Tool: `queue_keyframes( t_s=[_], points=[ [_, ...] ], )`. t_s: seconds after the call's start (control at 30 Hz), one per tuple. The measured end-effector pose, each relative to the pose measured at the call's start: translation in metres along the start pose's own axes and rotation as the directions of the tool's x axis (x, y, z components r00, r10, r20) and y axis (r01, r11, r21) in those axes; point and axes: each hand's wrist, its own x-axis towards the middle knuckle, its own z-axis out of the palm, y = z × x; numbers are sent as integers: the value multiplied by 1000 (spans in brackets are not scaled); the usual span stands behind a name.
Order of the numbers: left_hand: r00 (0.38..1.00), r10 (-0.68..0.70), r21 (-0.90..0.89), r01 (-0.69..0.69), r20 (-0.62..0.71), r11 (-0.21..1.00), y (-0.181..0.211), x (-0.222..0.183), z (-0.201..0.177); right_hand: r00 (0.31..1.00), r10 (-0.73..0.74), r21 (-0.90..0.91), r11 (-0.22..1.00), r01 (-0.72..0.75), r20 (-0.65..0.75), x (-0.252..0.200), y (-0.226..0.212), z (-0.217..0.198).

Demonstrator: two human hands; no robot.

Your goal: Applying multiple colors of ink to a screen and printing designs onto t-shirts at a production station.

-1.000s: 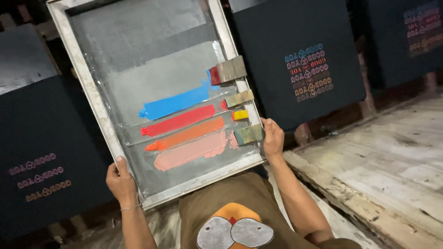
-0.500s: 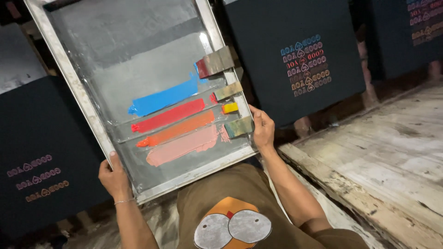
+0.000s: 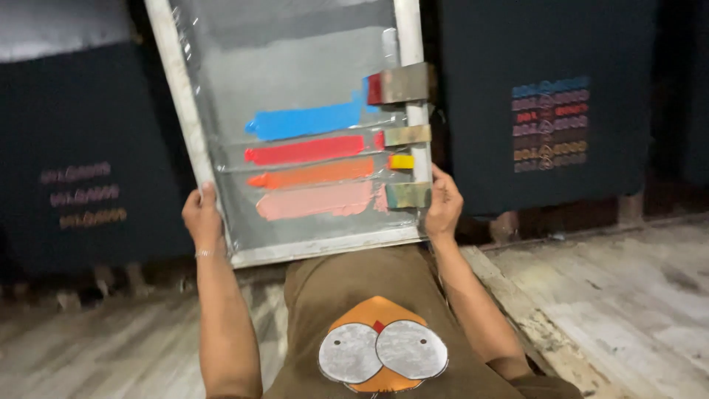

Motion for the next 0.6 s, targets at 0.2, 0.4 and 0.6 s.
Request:
queue_keyframes(
  t_s=[0.2, 0.4, 0.6],
  points=[
    [993, -121, -121, 118, -11, 986, 21, -7, 6, 995, -76, -382, 919, 96, 66, -19, -31, -8],
    [991, -137, -128, 136, -4, 982, 34, -15, 5, 948, -238, -553, 771, 316, 210, -15, -60, 0],
    [997, -80, -148, 82, 18, 986, 45, -17, 3, 907, -45, -499, 823, 271, 419, 0, -77, 23]
  ],
)
